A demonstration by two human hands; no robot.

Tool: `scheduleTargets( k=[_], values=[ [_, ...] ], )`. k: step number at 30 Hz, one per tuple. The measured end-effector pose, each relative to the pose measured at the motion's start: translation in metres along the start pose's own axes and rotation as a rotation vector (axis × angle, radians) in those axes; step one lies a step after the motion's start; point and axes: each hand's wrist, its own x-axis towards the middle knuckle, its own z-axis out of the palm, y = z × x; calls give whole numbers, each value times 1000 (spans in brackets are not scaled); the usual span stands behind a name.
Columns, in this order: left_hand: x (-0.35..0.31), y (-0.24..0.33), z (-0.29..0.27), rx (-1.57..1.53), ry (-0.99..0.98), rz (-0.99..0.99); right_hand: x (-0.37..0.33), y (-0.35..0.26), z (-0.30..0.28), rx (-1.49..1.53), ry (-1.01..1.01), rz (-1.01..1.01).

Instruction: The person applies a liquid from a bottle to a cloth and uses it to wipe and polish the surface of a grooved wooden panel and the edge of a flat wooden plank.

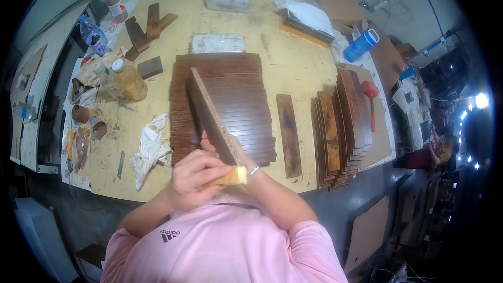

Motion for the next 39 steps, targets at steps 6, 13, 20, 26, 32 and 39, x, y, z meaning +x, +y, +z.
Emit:
scheduleTargets(
  k=[6, 13, 20, 26, 32, 39],
  values=[
    [9, -7, -12, 7, 64, -154, -11, 25, -32, -414, -228, -219],
    [11, -22, -2, 40, 80, -155, -14, 42, -36, -366, -245, -154],
    [23, -113, -91, 170, 465, -446, -40, 33, 17, 49, -238, 219],
    [6, -118, -97, 80, 549, -561, -43, 49, -4, 287, -414, 287],
    [4, -119, -100, -39, 631, -627, -52, 49, -20, 168, -177, 228],
    [-12, -123, -68, -68, 502, -780, -73, 6, -37, -488, 151, 20]
  ],
)
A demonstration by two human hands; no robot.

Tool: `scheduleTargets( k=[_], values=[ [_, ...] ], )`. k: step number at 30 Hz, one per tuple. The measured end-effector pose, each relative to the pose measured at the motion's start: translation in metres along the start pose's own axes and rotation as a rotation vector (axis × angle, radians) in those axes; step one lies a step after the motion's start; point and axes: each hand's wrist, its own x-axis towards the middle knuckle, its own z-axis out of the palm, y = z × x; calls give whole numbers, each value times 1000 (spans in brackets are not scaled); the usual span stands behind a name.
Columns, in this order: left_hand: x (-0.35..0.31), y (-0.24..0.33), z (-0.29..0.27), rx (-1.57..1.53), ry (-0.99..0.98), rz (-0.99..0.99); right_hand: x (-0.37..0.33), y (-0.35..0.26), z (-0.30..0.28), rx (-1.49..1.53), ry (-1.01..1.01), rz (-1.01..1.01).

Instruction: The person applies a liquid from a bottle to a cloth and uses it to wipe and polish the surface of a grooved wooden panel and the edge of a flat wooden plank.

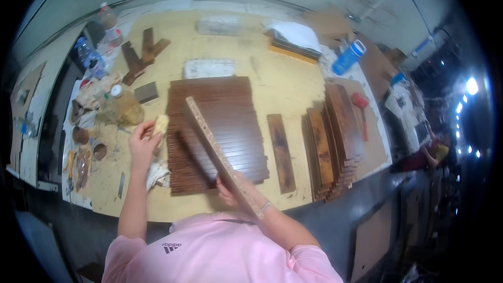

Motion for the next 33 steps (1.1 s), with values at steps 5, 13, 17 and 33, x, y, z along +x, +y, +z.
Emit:
scheduleTargets(
  k=[5, 13, 17, 33],
  values=[
    [-25, -15, -37, -35, 62, -116, -39, -29, -60, -602, 679, -545],
    [-29, -21, -44, -68, 62, -92, -66, 5, -196, -1108, 1074, -217],
    [-40, -6, -41, -52, 46, -103, -56, -2, -159, -1479, 1213, -368],
    [-61, -25, -47, -39, 73, -87, -13, 76, -34, -1603, 672, -966]
  ],
)
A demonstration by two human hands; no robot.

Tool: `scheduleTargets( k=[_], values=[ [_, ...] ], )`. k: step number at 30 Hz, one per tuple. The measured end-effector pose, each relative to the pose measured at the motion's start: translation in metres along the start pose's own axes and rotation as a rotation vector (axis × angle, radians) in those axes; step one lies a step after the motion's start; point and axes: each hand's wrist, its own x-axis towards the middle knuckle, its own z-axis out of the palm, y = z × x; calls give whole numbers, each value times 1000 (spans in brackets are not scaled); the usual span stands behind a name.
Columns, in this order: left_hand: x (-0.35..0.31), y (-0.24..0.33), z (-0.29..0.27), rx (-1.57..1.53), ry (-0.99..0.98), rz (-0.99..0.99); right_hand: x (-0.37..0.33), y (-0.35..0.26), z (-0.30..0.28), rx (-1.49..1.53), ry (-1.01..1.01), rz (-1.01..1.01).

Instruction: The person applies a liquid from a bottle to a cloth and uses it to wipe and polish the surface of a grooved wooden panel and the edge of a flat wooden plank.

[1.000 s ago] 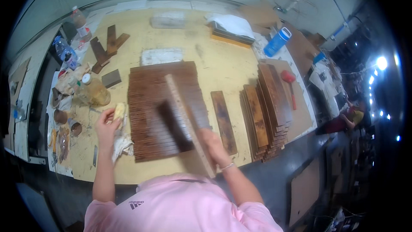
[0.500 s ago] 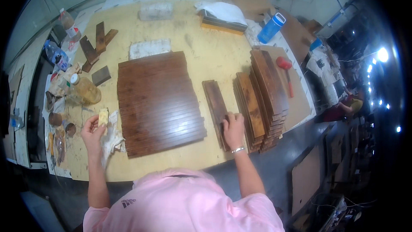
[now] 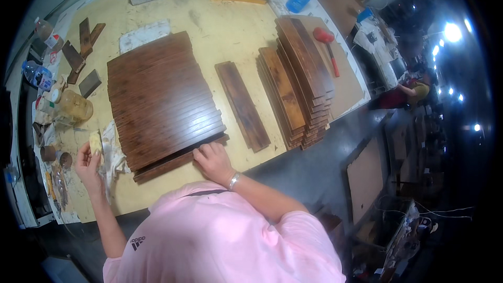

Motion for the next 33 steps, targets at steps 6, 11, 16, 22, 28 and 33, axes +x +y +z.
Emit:
scheduleTargets(
  k=[6, 11, 16, 22, 28, 33],
  values=[
    [-5, 3, 5, -38, -16, 12, 1, -1, 5, -25, -67, -66],
    [-8, 6, 0, -44, -4, 13, 12, -10, -9, 96, -168, 2],
    [-13, 15, -6, -116, 163, 128, 41, -37, -44, 353, -222, 366],
    [-31, 42, 33, -26, -104, 163, 102, -36, -22, 1094, -170, 885],
    [-14, 61, 83, 261, -177, 493, 132, -48, -16, 1387, -106, 982],
    [-76, 39, 85, 392, -487, 711, 148, -30, -13, 1356, -77, 967]
  ],
)
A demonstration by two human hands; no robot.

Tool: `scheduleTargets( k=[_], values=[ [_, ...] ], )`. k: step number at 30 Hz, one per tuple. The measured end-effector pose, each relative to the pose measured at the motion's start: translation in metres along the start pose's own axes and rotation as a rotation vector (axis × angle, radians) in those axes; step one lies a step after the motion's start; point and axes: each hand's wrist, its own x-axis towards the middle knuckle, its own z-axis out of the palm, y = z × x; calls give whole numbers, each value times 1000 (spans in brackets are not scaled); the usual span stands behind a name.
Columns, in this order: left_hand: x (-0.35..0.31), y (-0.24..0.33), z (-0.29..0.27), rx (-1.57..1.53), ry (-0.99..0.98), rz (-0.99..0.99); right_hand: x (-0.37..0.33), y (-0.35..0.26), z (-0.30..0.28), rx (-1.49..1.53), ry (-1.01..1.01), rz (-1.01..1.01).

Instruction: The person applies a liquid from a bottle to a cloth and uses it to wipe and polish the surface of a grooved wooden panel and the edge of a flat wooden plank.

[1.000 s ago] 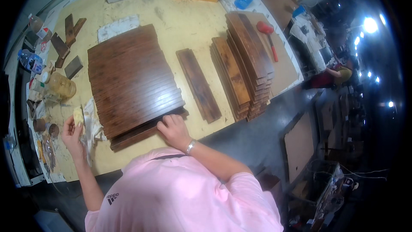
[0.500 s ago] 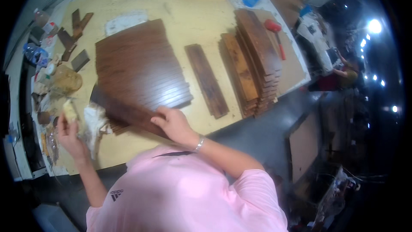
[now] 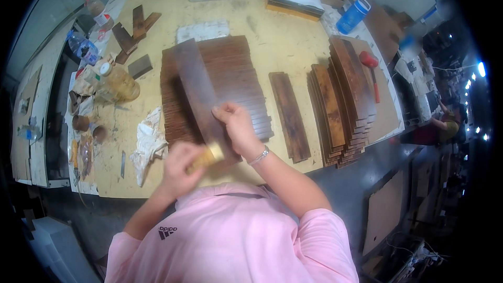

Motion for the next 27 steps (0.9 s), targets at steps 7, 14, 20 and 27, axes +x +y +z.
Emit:
scheduleTargets(
  k=[7, 14, 20, 27],
  values=[
    [-1, 9, 1, -30, -48, 102, 14, 1, 1, -59, 64, -51],
    [56, -54, -51, 89, 319, -258, -16, 10, 6, -278, -105, -10],
    [41, -29, -46, 171, 108, -50, -34, 16, -15, -466, -96, -15],
    [67, -75, -93, 105, 469, -365, -54, 13, -33, -486, -123, -79]
  ],
)
